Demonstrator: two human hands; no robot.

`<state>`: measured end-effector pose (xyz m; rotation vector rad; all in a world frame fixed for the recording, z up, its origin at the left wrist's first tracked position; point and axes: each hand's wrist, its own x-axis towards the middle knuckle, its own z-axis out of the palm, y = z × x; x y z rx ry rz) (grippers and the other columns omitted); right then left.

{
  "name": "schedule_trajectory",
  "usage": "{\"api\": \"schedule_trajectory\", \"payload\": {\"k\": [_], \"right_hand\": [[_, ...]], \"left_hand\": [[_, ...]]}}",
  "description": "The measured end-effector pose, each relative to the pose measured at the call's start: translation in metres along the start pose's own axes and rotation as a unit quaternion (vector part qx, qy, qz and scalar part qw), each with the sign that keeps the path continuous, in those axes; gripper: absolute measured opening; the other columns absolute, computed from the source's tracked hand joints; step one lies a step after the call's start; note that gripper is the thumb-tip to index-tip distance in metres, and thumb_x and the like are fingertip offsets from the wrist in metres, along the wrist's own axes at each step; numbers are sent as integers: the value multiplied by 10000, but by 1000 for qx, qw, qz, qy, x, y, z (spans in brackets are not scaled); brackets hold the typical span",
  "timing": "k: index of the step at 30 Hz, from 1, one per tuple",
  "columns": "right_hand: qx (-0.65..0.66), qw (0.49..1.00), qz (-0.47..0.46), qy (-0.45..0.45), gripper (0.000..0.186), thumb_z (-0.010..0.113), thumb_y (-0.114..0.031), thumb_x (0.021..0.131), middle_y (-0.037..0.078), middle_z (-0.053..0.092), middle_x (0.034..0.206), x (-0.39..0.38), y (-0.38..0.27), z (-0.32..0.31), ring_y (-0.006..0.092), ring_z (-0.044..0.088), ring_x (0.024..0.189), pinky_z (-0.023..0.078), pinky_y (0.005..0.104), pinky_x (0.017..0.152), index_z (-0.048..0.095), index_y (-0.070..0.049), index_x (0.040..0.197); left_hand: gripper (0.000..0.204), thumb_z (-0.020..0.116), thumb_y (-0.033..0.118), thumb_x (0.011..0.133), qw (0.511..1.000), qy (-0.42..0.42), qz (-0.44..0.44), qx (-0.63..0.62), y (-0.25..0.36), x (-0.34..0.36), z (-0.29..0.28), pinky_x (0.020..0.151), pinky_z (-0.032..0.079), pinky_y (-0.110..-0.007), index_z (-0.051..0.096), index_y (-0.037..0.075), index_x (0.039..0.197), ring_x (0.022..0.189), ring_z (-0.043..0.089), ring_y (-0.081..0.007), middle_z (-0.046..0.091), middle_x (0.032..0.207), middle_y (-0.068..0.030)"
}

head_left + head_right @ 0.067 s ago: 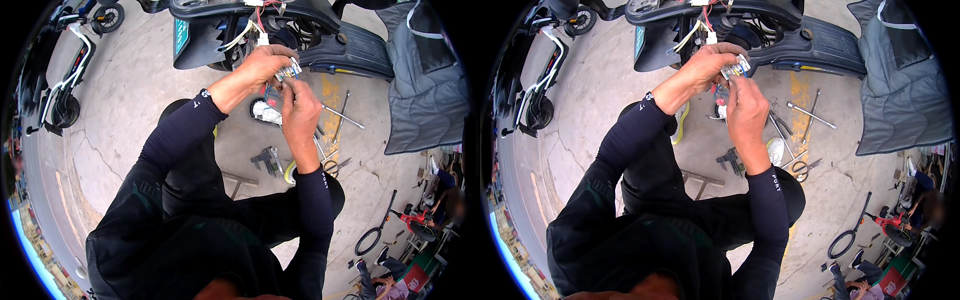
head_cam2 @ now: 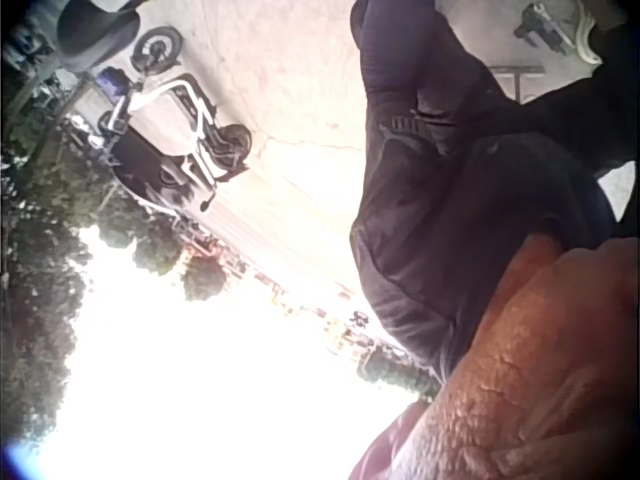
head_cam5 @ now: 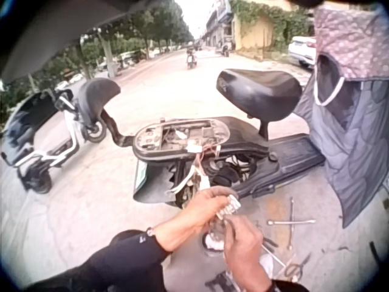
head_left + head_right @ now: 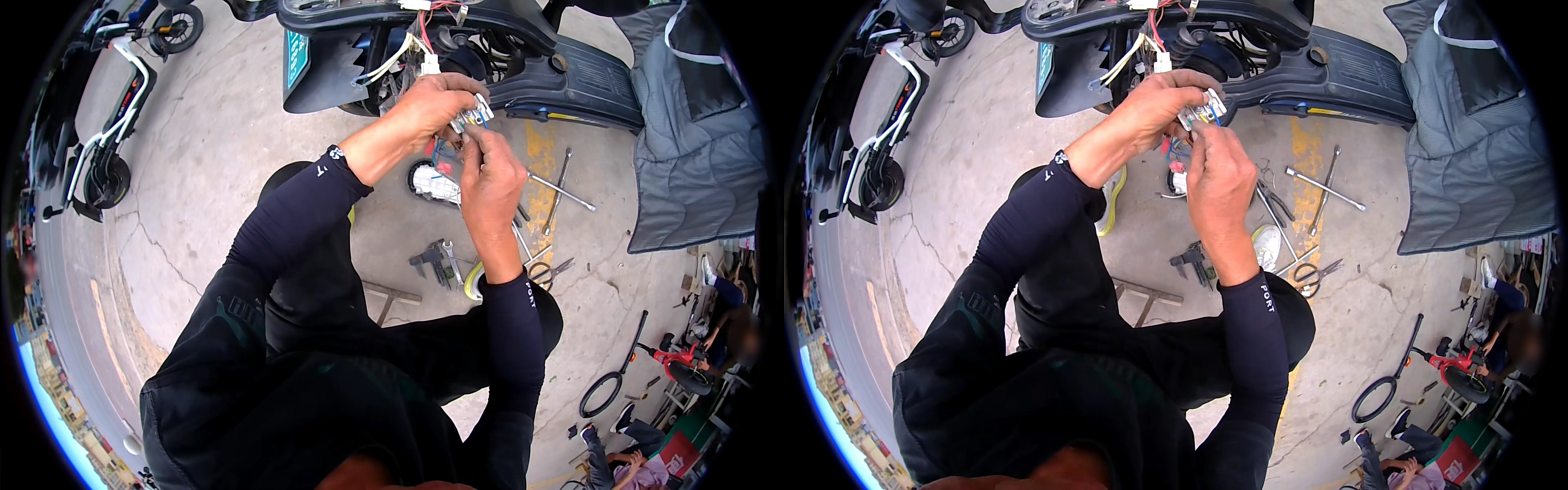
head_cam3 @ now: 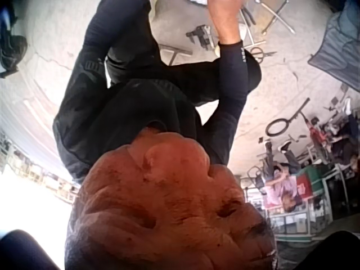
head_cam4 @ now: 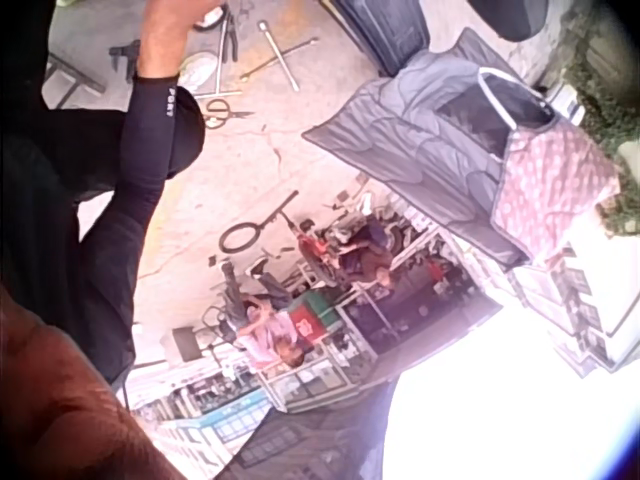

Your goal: The person repairs the electrical wiring of an electric scooter by stripping wire ends, inserting them into a white connector block, and tightening the terminals with a screwdriver. They also use pliers to adjust the wires and ensure secure connections.

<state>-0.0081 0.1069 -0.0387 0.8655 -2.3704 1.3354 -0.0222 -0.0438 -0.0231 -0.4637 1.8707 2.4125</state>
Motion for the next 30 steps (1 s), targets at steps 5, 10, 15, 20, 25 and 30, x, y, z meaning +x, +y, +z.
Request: {"api": "schedule_trajectory", "payload": {"k": [5, 10, 15, 20, 25, 30], "right_hand": [[-10, 1000, 9, 18, 156, 641, 32, 841, 169, 660, 849, 5, 1, 2, 368, 655, 733, 513, 422, 641, 686, -24, 978], [-11, 1000, -12, 9, 152, 640, 39, 842, 157, 668, 835, 7, 4, 0, 332, 663, 710, 513, 398, 625, 691, -18, 972], [-52, 998, -40, 12, 132, 643, 41, 841, 153, 667, 803, 8, 4, 0, 297, 666, 667, 507, 369, 604, 701, -9, 949], [-110, 993, -37, -30, 167, 634, 34, 823, 150, 659, 812, 9, 0, -4, 342, 647, 685, 495, 409, 602, 702, -30, 961], [-143, 988, -53, -39, 229, 652, 13, 778, 126, 638, 805, 11, 3, -6, 344, 655, 693, 514, 431, 601, 701, -67, 987], [-123, 991, -45, -26, 206, 628, 29, 818, 138, 643, 818, 10, 4, -7, 349, 645, 705, 500, 431, 606, 698, -67, 987]], "left_hand": [[248, 578, 82, 890, 1000, 5, 3, -3, -5, 3, 1, 495, 542, -198, 680, 25, 1108, 703, 639, -74, 686, 973, -40], [228, 566, 73, 902, 1000, 8, -2, -4, -5, 3, 1, 495, 536, -200, 681, 27, 1093, 694, 629, -73, 685, 964, -36], [235, 556, 65, 911, 1000, 11, -1, 21, -7, 4, 2, 501, 523, -200, 675, 32, 1111, 722, 626, -70, 680, 974, -30], [308, 539, 77, 911, 998, 2, 30, 49, -9, 0, 4, 623, 572, -244, 621, 17, 1202, 792, 643, -111, 648, 1081, -62], [469, 481, 49, 864, 998, -50, 21, 8, 4, -11, 0, 849, 587, -324, 520, -36, 1324, 987, 640, -174, 588, 1179, -131], [511, 456, 35, 850, 994, -69, 46, 75, 4, -12, -2, 925, 564, -349, 486, -53, 1352, 1055, 625, -195, 580, 1182, -138]]}}
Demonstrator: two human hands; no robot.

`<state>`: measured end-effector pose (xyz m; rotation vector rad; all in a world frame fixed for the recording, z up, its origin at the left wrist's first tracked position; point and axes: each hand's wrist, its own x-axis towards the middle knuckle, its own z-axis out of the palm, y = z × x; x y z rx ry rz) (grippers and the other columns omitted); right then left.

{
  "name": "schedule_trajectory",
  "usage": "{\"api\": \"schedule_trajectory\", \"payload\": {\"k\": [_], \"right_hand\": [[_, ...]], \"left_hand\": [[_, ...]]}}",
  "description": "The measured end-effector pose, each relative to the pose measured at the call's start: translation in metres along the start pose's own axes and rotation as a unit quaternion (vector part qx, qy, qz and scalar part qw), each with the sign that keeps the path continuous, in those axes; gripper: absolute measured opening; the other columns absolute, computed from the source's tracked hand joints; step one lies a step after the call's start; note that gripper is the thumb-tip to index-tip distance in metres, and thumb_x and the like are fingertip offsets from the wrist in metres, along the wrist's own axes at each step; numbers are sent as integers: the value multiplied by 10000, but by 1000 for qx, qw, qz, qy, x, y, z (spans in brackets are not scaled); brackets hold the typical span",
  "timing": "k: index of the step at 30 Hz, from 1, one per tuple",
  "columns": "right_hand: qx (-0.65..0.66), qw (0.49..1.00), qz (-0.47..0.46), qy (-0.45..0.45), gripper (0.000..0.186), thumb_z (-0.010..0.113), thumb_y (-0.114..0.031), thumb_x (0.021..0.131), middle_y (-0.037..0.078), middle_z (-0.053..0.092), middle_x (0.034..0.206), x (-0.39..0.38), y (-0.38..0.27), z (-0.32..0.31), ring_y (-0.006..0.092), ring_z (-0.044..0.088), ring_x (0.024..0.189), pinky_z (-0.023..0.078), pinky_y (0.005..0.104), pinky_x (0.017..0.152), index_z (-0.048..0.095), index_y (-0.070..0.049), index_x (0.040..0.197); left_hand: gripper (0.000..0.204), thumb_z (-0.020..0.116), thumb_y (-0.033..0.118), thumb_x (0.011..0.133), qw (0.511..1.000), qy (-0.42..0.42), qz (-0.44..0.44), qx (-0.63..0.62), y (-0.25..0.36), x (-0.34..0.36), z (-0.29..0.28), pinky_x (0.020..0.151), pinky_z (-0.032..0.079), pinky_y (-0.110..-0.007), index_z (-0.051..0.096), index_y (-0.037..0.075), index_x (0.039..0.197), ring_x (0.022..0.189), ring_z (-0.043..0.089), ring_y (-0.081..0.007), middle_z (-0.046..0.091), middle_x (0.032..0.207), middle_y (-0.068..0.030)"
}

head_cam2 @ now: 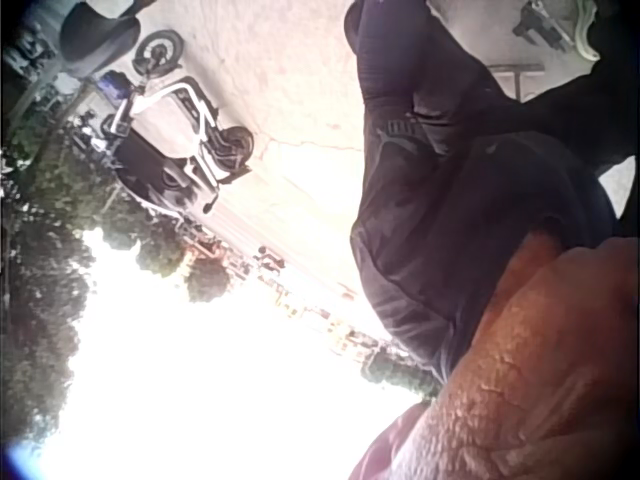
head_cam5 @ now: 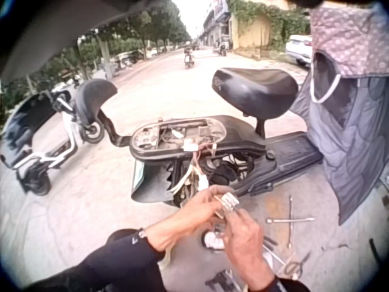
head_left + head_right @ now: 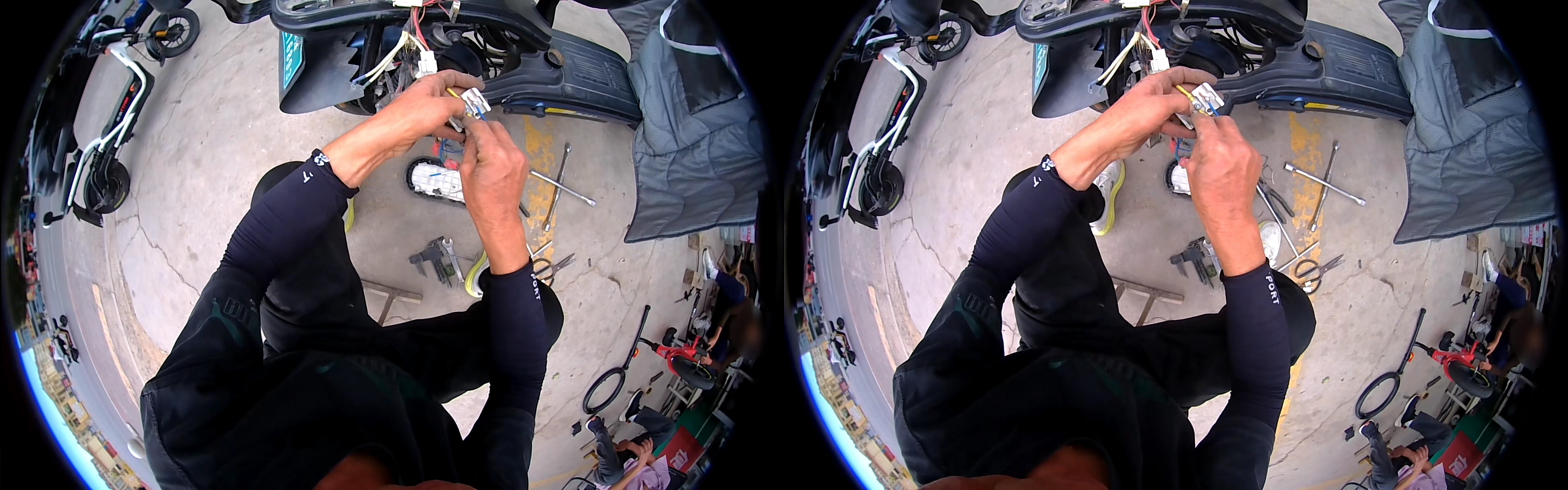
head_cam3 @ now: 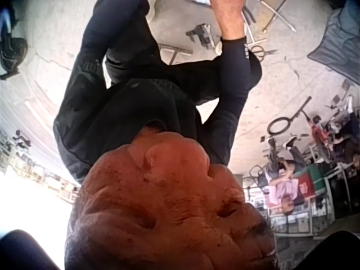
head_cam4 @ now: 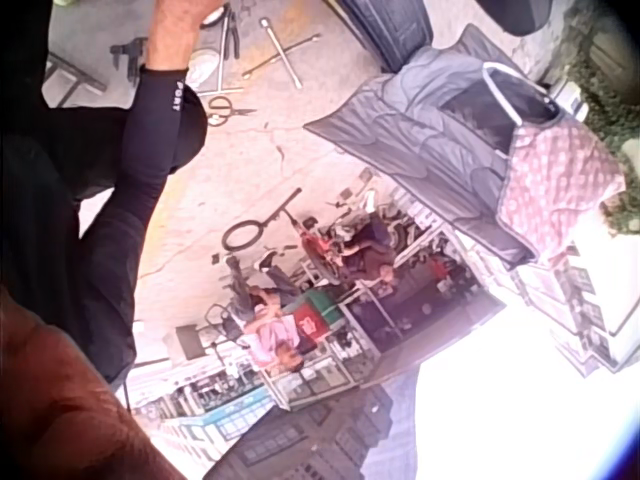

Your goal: The person repairs the electrical wiring of an electric scooter by stripping wire ends, inserting them into a white connector block, and tightening the terminals with a screwdriver. They also use pliers to adjust the wires and ensure secure connections.

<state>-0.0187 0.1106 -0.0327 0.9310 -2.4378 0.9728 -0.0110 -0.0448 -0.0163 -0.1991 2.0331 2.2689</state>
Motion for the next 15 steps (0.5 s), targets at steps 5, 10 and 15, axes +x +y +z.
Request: {"api": "schedule_trajectory", "payload": {"k": [5, 10, 15], "right_hand": [[-69, 996, -52, -21, 267, 642, 21, 780, 114, 646, 846, 0, 1, 1, 325, 655, 711, 516, 418, 603, 702, -88, 1017], [-86, 993, -78, -28, 292, 635, 16, 768, 97, 651, 865, 0, 2, 0, 310, 660, 713, 525, 411, 599, 705, -100, 1026], [-42, 997, -59, -11, 262, 627, 22, 808, 101, 668, 865, -3, 5, 1, 310, 665, 706, 522, 407, 596, 701, -85, 1035]], "left_hand": [[515, 454, 25, 850, 1000, -13, -5, -8, -7, 1, -6, 909, 565, -337, 477, -50, 1360, 1051, 625, -184, 599, 1153, -131], [516, 449, 17, 854, 1000, -15, -16, -21, -5, -2, -8, 904, 566, -334, 469, -49, 1366, 1047, 626, -180, 609, 1134, -124], [493, 437, 31, 884, 1000, -26, 2, 2, -4, -3, -7, 897, 575, -334, 464, -50, 1369, 1042, 626, -173, 604, 1145, -121]]}}
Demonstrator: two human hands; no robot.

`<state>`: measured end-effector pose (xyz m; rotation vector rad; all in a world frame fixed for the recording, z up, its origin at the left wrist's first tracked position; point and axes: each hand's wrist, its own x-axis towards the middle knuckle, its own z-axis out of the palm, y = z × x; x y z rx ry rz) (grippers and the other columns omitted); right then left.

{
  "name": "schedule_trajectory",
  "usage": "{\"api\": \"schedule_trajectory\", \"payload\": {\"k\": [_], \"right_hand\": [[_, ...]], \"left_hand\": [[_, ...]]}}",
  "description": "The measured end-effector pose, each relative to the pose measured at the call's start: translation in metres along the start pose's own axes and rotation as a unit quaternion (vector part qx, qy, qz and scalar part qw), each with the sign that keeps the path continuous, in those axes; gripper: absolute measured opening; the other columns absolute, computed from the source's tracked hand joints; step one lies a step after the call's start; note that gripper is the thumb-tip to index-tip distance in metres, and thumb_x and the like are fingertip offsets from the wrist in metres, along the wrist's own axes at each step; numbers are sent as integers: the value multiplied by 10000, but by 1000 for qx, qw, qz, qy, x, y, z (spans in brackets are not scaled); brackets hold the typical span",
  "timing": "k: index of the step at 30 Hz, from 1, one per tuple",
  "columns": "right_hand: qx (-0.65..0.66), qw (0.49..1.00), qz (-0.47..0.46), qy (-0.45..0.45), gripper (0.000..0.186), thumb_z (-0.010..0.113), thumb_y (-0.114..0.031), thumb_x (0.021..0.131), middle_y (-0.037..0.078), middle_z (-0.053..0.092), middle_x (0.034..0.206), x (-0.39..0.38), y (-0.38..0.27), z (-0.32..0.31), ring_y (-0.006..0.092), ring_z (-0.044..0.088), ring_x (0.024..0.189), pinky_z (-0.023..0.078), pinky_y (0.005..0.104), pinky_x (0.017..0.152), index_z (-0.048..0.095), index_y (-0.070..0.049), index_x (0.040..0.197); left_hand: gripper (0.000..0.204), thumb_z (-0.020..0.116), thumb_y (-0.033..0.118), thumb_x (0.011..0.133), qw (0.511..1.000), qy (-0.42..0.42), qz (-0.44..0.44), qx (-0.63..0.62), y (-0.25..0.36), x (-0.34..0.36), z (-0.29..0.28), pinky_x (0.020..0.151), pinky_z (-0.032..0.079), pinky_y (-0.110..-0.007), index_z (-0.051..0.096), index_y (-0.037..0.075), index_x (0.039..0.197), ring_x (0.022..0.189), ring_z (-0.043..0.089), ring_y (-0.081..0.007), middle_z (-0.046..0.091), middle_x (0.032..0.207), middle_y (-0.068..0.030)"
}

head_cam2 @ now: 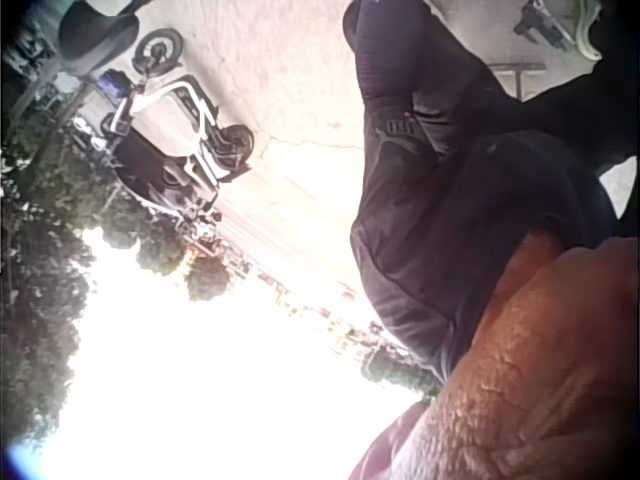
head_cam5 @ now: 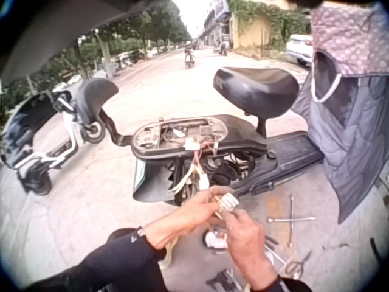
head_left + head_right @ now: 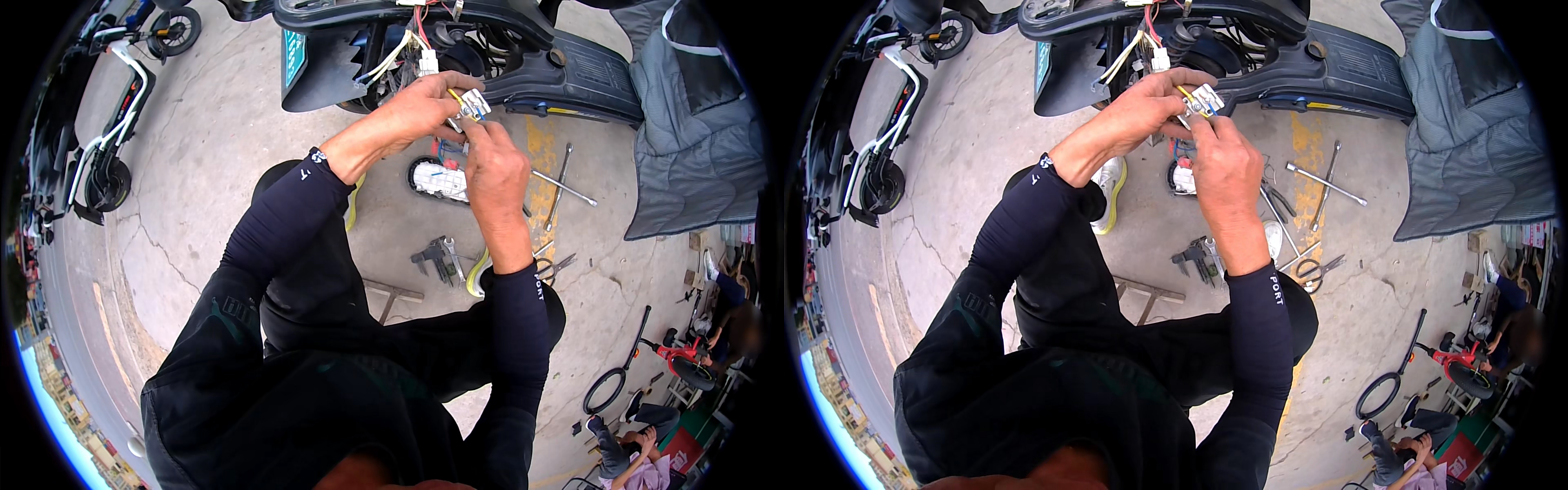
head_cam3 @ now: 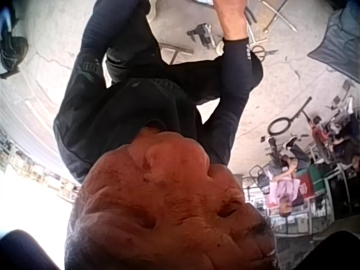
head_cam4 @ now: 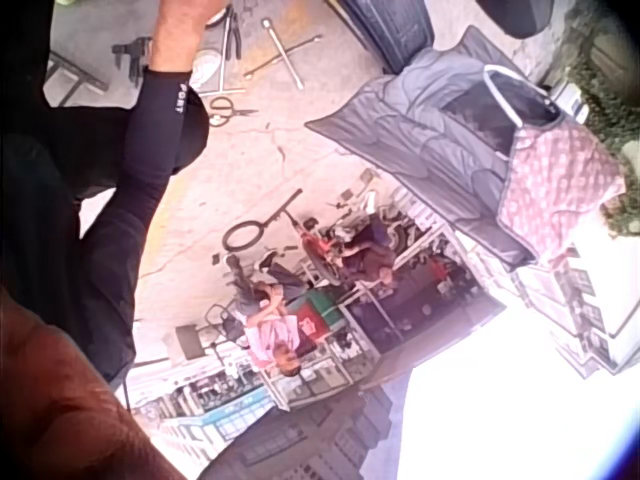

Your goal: The person repairs the electrical wiring of an electric scooter by stripping wire ends, inserting them into a white connector block, and tightening the terminals with a screwdriver. They also use pliers to adjust the wires and ensure secure connections.

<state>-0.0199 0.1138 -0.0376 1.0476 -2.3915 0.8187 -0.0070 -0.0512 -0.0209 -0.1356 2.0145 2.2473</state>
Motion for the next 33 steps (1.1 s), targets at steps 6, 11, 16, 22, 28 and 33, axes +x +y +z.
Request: {"api": "schedule_trajectory", "payload": {"k": [6, 11, 16, 22, 28, 33], "right_hand": [[55, 998, 0, 20, 252, 647, 60, 811, 112, 688, 900, -1, 3, -2, 303, 680, 734, 535, 387, 620, 697, -64, 1025], [56, 998, -11, 16, 272, 651, 67, 793, 111, 689, 905, 0, 2, -4, 310, 680, 743, 538, 390, 630, 697, -68, 1025], [27, 999, -22, -3, 247, 647, 57, 794, 115, 689, 906, 3, -4, -8, 316, 681, 747, 540, 389, 637, 707, -61, 1002], [71, 995, 67, 27, 186, 651, 36, 818, 122, 693, 885, 1, -6, 2, 314, 686, 742, 542, 391, 633, 710, -52, 971], [164, 972, 161, 40, 209, 701, 6, 828, 120, 695, 883, 2, -17, -2, 286, 690, 745, 536, 371, 623, 657, -54, 1023], [53, 996, 32, 69, 295, 720, -45, 845, 135, 669, 1048, -8, -14, -2, 243, 682, 884, 529, 351, 685, 623, -47, 1124]], "left_hand": [[488, 448, 52, 913, 999, -37, 4, 11, -2, 0, -6, 888, 584, -324, 437, -58, 1389, 1045, 628, -171, 597, 1152, -111], [486, 456, 56, 926, 999, -48, 12, 5, -3, -3, -10, 916, 571, -328, 436, -25, 1404, 1044, 626, -161, 600, 1119, -105], [478, 444, 31, 925, 997, -58, 38, 34, -5, -5, -13, 927, 563, -333, 449, 4, 1403, 1056, 611, -150, 586, 1172, -100], [507, 451, -37, 883, 997, -30, 62, 41, -14, 0, -8, 904, 575, -341, 460, 1, 1389, 1088, 593, -151, 563, 1236, -83], [512, 456, -56, 872, 997, -9, 76, 0, -2, -9, -6, 874, 584, -313, 475, 1, 1381, 1113, 580, -151, 550, 1270, -87], [532, 461, -58, 852, 998, -4, 65, 14, 1, -12, -8, 814, 592, -286, 472, -7, 1382, 1085, 592, -143, 555, 1277, -100]]}}
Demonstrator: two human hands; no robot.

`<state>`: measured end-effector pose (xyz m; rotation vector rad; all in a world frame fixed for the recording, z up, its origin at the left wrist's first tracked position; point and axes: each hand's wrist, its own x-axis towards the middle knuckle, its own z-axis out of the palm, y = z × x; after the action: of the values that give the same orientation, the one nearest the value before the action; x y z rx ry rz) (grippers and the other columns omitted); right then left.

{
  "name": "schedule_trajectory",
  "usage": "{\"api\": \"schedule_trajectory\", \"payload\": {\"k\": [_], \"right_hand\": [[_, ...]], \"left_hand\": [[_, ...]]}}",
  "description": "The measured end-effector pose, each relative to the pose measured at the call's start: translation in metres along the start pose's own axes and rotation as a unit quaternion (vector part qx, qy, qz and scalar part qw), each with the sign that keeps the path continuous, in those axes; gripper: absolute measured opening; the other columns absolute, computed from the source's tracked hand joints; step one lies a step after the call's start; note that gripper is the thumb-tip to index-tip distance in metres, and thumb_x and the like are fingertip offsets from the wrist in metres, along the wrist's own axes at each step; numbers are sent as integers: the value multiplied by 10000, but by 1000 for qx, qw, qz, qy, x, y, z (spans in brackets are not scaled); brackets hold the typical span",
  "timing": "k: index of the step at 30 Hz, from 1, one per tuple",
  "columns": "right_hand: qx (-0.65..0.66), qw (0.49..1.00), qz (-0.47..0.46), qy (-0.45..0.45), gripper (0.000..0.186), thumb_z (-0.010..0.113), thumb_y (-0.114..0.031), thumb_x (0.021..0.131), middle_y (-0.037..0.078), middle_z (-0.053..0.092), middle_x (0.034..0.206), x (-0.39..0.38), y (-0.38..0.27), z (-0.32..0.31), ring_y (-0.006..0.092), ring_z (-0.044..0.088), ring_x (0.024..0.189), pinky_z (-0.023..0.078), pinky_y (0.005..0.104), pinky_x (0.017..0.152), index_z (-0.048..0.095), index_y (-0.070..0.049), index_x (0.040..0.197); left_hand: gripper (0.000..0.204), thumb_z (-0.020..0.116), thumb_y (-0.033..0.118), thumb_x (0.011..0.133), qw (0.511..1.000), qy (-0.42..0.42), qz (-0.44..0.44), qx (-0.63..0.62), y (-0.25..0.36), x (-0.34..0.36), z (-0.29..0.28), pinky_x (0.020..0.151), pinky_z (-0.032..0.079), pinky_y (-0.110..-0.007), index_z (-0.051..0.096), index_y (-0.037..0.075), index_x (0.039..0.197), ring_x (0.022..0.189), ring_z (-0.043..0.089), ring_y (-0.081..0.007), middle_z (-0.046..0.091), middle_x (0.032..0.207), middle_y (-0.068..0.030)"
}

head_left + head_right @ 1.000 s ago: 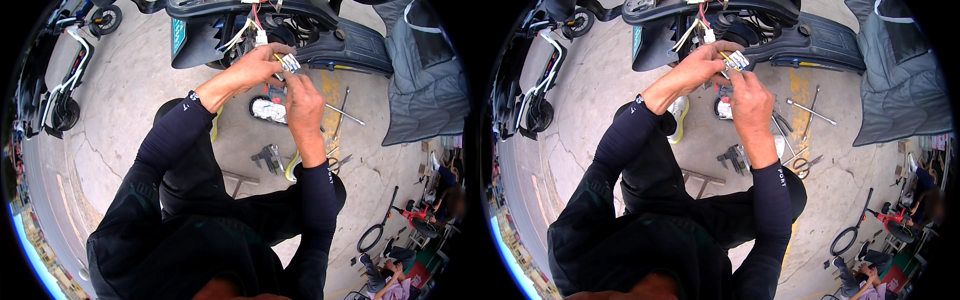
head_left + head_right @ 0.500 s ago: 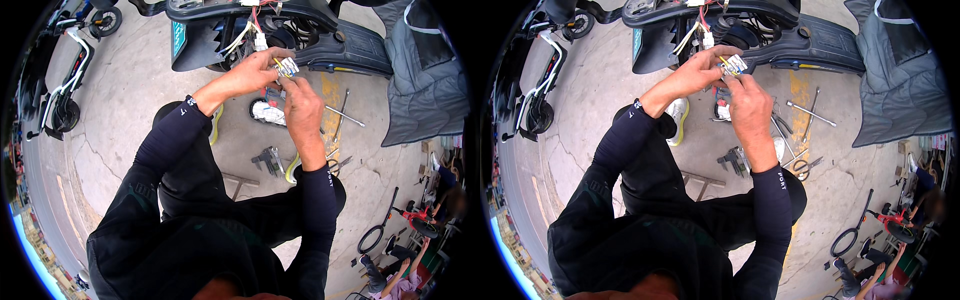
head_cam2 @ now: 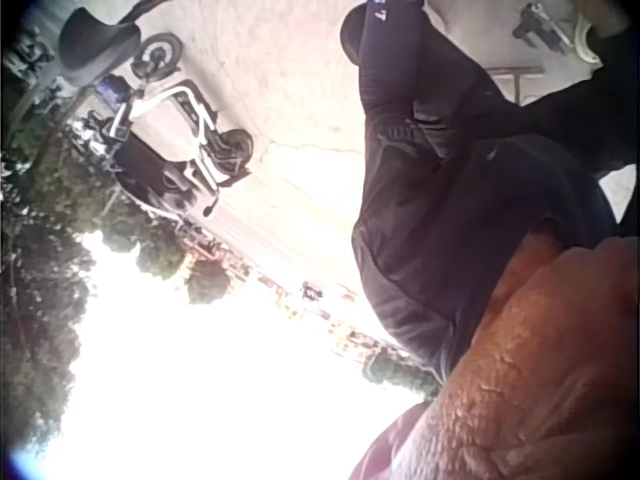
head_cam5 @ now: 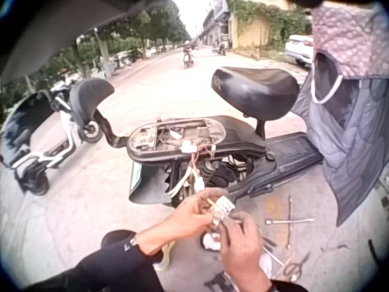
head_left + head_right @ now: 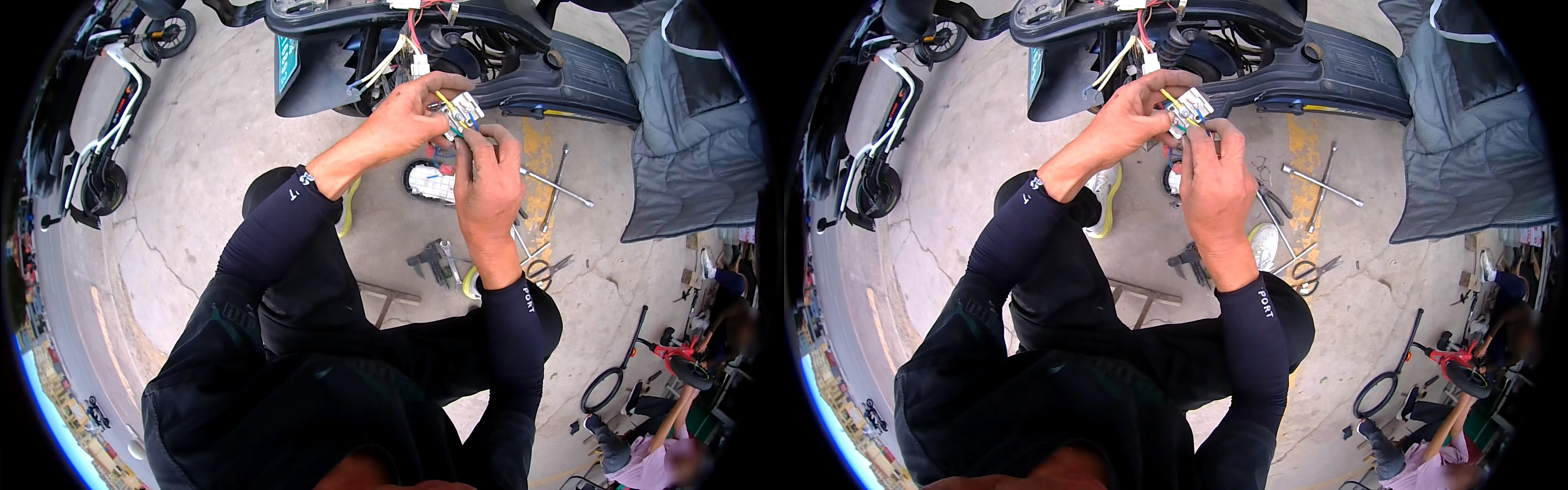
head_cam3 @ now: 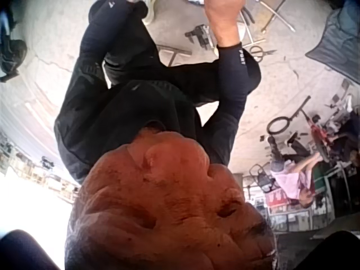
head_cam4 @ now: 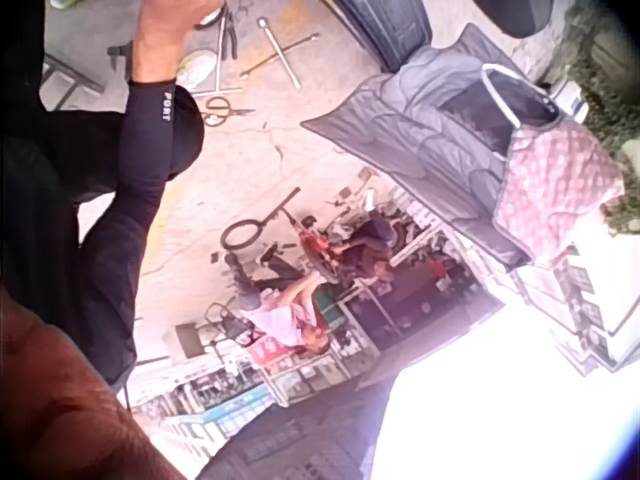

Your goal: The person repairs the electrical wiring of an electric scooter by stripping wire ends, inserting them into a white connector block, and tightening the terminals with a screwdriver. They also use pliers to adjust the wires and ensure secure connections.

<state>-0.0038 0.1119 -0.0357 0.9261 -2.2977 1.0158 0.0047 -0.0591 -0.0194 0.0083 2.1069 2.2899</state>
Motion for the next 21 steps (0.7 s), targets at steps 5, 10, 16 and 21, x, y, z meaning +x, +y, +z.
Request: {"api": "schedule_trajectory", "payload": {"k": [5, 10, 16, 21], "right_hand": [[215, 954, 200, -66, 350, 669, -197, 934, 124, 653, 1136, 14, 18, -1, 207, 650, 927, 499, 302, 839, 622, 42, 1185], [477, 770, 387, -172, 384, 663, -237, 954, 82, 688, 1052, 17, 20, 7, 113, 615, 871, 487, 256, 778, 619, 54, 1201], [490, 756, 390, -188, 381, 692, -224, 930, 81, 699, 977, 15, 11, 18, 93, 615, 783, 498, 236, 715, 623, 72, 1161], [496, 741, 421, -169, 375, 705, -178, 918, 81, 704, 945, 6, -7, 28, 84, 613, 740, 492, 212, 675, 615, 85, 1170]], "left_hand": [[587, 455, -60, 821, 1000, -10, 3, 29, 4, -7, -7, 742, 579, -256, 447, 14, 1404, 995, 622, -133, 561, 1289, -118], [653, 452, -56, 807, 999, -18, 24, 45, 3, -16, -17, 684, 550, -234, 375, 55, 1446, 972, 624, -118, 541, 1340, -131], [609, 500, -43, 876, 995, 83, 52, -10, -13, -32, -17, 672, 596, -242, 259, 46, 1428, 993, 637, -157, 529, 1347, -172], [507, 588, 105, 945, 984, 164, -18, -63, -25, -52, -20, 633, 587, -226, 351, -28, 1373, 965, 657, -142, 594, 1263, -147]]}}
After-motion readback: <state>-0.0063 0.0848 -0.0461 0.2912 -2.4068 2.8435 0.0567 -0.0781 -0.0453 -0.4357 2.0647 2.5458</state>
